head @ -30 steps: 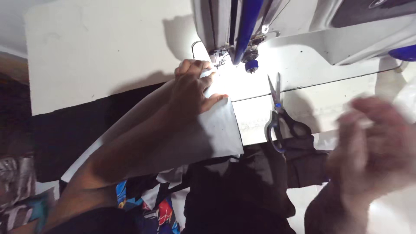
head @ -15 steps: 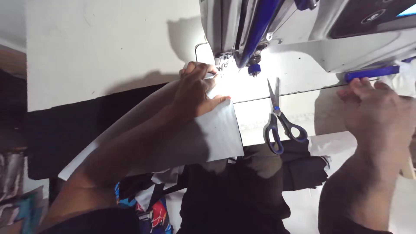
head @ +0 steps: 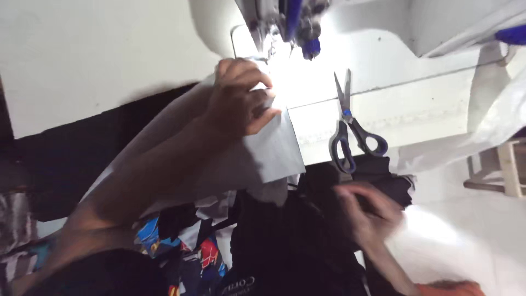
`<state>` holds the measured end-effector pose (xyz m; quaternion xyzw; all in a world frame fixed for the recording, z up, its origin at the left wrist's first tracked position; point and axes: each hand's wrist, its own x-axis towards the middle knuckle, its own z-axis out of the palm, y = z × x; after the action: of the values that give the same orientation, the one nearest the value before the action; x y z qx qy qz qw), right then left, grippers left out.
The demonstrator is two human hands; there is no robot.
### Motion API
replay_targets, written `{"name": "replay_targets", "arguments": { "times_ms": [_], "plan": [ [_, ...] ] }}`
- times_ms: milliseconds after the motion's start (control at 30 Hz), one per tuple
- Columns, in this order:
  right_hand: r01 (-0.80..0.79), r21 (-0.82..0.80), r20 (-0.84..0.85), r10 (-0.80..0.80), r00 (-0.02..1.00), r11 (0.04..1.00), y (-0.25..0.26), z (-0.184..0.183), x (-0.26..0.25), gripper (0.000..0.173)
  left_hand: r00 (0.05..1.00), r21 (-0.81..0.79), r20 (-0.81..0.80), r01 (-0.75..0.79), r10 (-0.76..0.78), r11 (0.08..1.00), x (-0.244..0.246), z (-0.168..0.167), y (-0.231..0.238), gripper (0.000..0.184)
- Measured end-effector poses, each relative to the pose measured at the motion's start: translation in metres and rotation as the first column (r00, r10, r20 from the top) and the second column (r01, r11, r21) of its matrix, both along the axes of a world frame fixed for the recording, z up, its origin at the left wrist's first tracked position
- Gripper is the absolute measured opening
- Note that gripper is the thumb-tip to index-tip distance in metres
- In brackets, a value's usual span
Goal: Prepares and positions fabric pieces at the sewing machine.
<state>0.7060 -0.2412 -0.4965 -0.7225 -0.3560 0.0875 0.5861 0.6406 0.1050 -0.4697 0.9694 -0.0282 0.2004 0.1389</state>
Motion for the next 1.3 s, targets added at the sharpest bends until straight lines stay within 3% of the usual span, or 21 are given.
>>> {"name": "replay_targets", "arguments": {
  "times_ms": [67, 133, 200, 300, 400, 500, 633, 700, 733, 867, 967, 1067, 1167, 1300],
  "plan": [
    [-0.121, 0.0, -0.327, 0.115, 0.938, 0.993, 0.017, -0.028, -0.025, 0.029, 0.983, -0.048, -0.104, 0.144, -0.148, 0.988, -0.014, 0.005, -0.021, 0.044],
    [-0.199, 0.102, -0.543, 0.222, 0.81, 0.975, 0.037, -0.046, -0.032, 0.049, 0.967, -0.072, -0.145, 0.2, -0.208, 0.977, -0.03, 0.006, -0.049, 0.055],
    [-0.238, 0.223, -0.575, 0.325, 0.751, 0.945, 0.053, -0.058, -0.032, 0.041, 0.964, -0.026, -0.13, 0.231, -0.232, 0.973, -0.05, 0.0, -0.071, 0.056],
    [-0.279, 0.324, -0.538, 0.419, 0.732, 0.904, 0.066, -0.064, -0.026, 0.007, 0.972, -0.004, -0.08, 0.219, -0.219, 0.976, -0.067, -0.003, -0.084, 0.026],
    [-0.296, 0.345, -0.493, 0.44, 0.751, 0.891, 0.063, -0.06, -0.029, 0.007, 0.974, -0.038, -0.077, 0.211, -0.214, 0.977, -0.075, 0.001, -0.082, 0.02],
    [-0.175, 0.395, -0.532, 0.379, 0.757, 0.902, 0.063, -0.058, -0.038, 0.005, 0.975, -0.046, -0.06, 0.21, -0.212, 0.977, -0.075, 0.001, -0.08, 0.019],
    [-0.02, 0.468, -0.765, 0.416, 0.492, 0.884, 0.073, -0.057, -0.052, 0.024, 0.964, -0.02, -0.08, 0.254, -0.255, 0.967, -0.067, 0.003, -0.078, 0.019],
    [-0.028, 0.473, -0.817, 0.451, 0.359, 0.88, 0.078, -0.054, -0.058, 0.031, 0.948, -0.059, -0.077, 0.305, -0.309, 0.951, -0.063, 0.0, -0.071, 0.017],
    [-0.055, 0.467, -0.818, 0.454, 0.352, 0.883, 0.079, -0.052, -0.061, 0.029, 0.94, -0.087, -0.072, 0.328, -0.335, 0.941, -0.061, -0.002, -0.065, 0.017],
    [-0.228, 0.441, -0.649, 0.484, 0.587, 0.868, 0.076, -0.037, -0.064, 0.017, 0.905, -0.19, -0.066, 0.402, -0.42, 0.896, -0.067, -0.005, -0.038, 0.021],
    [-0.234, 0.434, -0.57, 0.466, 0.676, 0.87, 0.074, -0.03, -0.061, 0.003, 0.9, -0.197, -0.067, 0.411, -0.431, 0.89, -0.069, -0.003, -0.033, 0.022],
    [-0.176, 0.454, -0.543, 0.428, 0.722, 0.873, 0.068, -0.034, -0.057, 0.018, 0.902, -0.136, -0.095, 0.407, -0.421, 0.903, -0.07, -0.004, -0.036, 0.026],
    [-0.1, 0.41, -0.507, 0.318, 0.801, 0.907, 0.058, -0.032, -0.056, 0.021, 0.9, -0.089, -0.109, 0.414, -0.422, 0.906, -0.069, -0.004, -0.039, 0.027],
    [-0.197, 0.39, -0.389, 0.355, 0.85, 0.899, 0.053, -0.026, -0.047, 0.023, 0.898, -0.087, -0.115, 0.418, -0.426, 0.904, -0.069, -0.005, -0.039, 0.033]
  ]
}}
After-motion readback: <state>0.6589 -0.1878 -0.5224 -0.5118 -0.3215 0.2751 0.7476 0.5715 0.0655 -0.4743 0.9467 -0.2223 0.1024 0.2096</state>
